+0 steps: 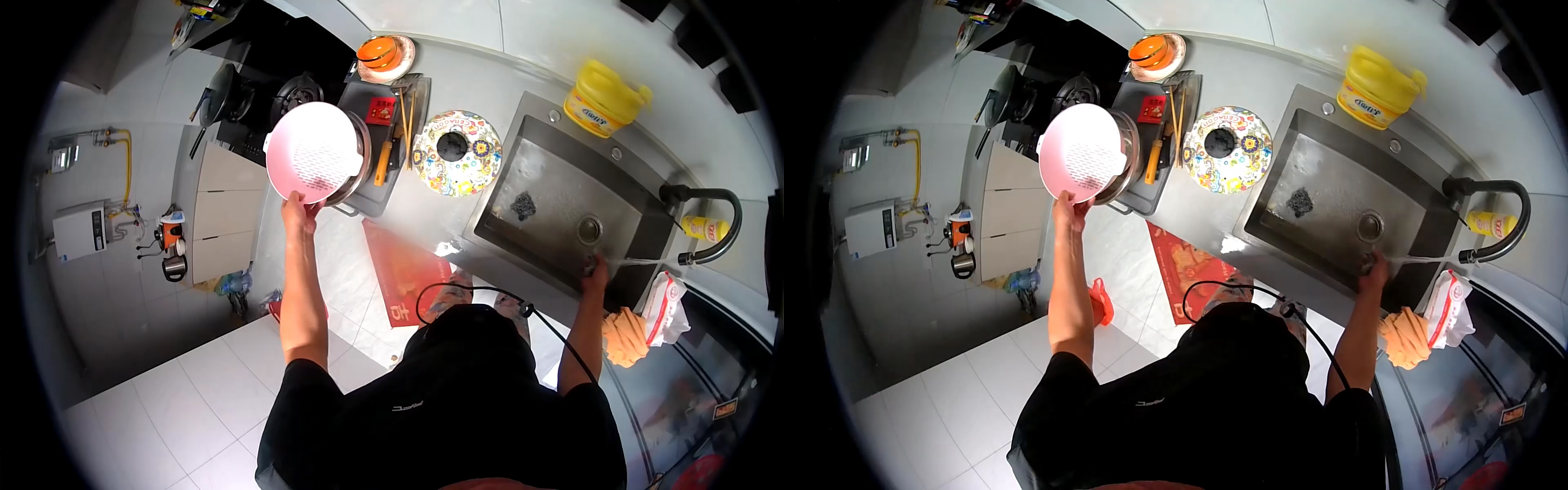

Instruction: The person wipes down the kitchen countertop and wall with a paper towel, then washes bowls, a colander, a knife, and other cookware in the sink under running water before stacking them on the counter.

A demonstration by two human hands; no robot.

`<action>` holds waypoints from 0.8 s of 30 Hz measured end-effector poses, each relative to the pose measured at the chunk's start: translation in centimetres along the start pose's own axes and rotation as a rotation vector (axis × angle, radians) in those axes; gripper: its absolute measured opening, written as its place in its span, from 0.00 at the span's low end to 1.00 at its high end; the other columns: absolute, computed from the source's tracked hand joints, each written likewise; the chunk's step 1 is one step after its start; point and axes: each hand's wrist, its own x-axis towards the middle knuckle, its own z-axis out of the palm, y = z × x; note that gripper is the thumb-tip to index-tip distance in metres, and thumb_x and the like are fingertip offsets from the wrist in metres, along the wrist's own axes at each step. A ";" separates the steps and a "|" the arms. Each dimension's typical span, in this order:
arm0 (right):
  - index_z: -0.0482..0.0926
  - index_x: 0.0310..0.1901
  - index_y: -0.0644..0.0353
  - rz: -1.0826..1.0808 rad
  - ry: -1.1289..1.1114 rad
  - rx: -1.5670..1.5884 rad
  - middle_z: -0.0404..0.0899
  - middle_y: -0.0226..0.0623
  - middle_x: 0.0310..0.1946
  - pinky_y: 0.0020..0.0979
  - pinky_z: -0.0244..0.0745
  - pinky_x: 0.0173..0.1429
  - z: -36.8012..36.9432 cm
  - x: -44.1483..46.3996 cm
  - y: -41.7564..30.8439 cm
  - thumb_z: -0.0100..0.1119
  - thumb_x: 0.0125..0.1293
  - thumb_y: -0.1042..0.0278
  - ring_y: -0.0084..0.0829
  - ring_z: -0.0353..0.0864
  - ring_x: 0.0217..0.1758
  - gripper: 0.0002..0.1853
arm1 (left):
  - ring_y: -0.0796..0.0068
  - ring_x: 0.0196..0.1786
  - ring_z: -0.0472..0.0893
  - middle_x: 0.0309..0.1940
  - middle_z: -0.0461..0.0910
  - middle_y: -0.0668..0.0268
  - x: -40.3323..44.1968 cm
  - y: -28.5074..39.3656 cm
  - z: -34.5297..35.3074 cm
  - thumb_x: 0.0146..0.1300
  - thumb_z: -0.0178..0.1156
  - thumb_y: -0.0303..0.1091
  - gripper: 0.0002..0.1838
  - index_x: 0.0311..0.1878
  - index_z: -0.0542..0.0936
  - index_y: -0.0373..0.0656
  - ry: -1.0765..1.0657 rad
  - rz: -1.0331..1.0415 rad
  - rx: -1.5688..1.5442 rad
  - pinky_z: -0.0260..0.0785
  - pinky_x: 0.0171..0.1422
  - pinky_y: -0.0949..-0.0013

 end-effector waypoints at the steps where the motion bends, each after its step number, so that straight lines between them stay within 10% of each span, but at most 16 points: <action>1: 0.77 0.44 0.55 -0.010 0.001 0.013 0.80 0.33 0.32 0.31 0.74 0.28 0.5 -0.5 0.0 0.60 0.68 0.63 0.28 0.79 0.29 0.07 | 0.59 0.37 0.86 0.44 0.81 0.52 1.7 -0.3 -1.0 0.64 0.45 0.27 0.17 0.54 0.71 0.30 0.016 -0.078 0.034 0.86 0.35 0.60; 9: 0.79 0.41 0.55 -0.044 0.116 -0.136 0.81 0.36 0.32 0.35 0.74 0.31 1.5 0.5 0.5 0.60 0.66 0.64 0.32 0.81 0.31 0.06 | 0.57 0.33 0.86 0.43 0.81 0.48 7.3 -1.8 -4.6 0.66 0.46 0.28 0.20 0.57 0.69 0.25 0.067 -0.117 -0.019 0.86 0.31 0.64; 11: 0.81 0.43 0.59 -0.637 0.064 -1.322 0.83 0.45 0.35 0.42 0.77 0.42 0.3 3.1 1.5 0.60 0.63 0.62 0.44 0.84 0.37 0.11 | 0.58 0.34 0.85 0.44 0.82 0.49 6.6 -1.4 -5.3 0.66 0.46 0.28 0.20 0.57 0.69 0.26 0.085 -0.103 -0.130 0.85 0.31 0.64; 17: 0.82 0.54 0.62 -0.895 -0.220 -1.688 0.86 0.48 0.46 0.41 0.78 0.53 2.4 6.7 4.4 0.57 0.66 0.60 0.43 0.86 0.49 0.20 | 0.60 0.42 0.85 0.50 0.81 0.52 5.6 -1.6 -8.5 0.66 0.46 0.29 0.20 0.59 0.70 0.29 0.038 -0.120 -0.234 0.83 0.34 0.65; 22: 0.82 0.51 0.61 -0.991 -0.312 -1.387 0.85 0.49 0.41 0.42 0.78 0.47 26.2 -16.7 1.7 0.59 0.66 0.64 0.51 0.84 0.43 0.15 | 0.62 0.47 0.85 0.53 0.80 0.54 4.6 -1.7 -10.5 0.66 0.46 0.28 0.22 0.61 0.69 0.31 0.071 -0.112 -0.285 0.82 0.38 0.65; 24: 0.82 0.50 0.58 -1.066 -0.562 -1.147 0.84 0.43 0.37 0.34 0.77 0.43 35.6 -23.9 4.6 0.59 0.67 0.70 0.36 0.85 0.38 0.11 | 0.62 0.47 0.84 0.52 0.80 0.54 4.3 -1.6 -11.0 0.65 0.48 0.29 0.21 0.61 0.70 0.33 0.075 -0.136 -0.311 0.81 0.40 0.64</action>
